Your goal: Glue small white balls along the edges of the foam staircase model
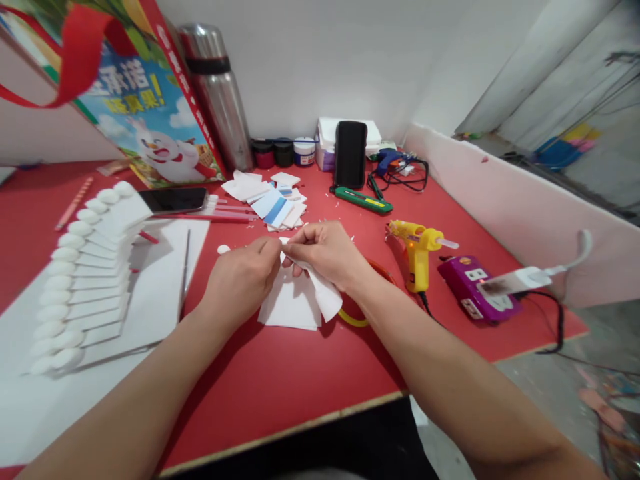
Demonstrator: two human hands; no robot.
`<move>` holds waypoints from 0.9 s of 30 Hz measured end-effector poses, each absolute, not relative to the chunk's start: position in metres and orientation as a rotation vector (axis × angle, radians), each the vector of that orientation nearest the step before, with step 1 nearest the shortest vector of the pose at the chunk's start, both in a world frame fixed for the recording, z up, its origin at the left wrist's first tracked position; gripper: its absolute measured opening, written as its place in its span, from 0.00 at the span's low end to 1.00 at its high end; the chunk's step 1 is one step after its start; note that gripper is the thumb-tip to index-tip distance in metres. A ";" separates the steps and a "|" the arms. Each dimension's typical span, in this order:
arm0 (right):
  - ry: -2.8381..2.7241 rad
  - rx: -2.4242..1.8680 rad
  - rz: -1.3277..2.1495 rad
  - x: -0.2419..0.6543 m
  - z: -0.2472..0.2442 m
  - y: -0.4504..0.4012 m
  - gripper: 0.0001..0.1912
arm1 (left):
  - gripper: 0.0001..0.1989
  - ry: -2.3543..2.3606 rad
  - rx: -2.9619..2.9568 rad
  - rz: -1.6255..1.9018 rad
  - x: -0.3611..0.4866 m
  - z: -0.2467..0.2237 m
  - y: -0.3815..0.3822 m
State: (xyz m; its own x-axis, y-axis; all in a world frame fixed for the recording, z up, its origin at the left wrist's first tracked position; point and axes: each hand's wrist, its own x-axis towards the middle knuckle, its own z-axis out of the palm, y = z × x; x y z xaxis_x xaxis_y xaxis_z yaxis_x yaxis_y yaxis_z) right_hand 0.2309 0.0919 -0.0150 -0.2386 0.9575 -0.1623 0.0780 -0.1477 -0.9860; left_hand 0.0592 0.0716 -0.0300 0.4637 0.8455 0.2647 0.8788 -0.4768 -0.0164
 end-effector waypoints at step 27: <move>-1.634 -1.104 1.262 0.235 -0.026 0.096 0.06 | 0.11 -1.934 -2.809 -1.676 0.061 -0.040 0.071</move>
State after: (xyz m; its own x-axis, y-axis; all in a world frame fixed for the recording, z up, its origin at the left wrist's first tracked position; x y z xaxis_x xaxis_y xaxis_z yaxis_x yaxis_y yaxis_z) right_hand 0.2351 0.0958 -0.0265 -0.3192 0.9451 0.0695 0.1713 0.1297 -0.9766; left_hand 0.0605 0.0709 -0.0398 0.1876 0.9437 0.2725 0.4042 -0.3270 0.8542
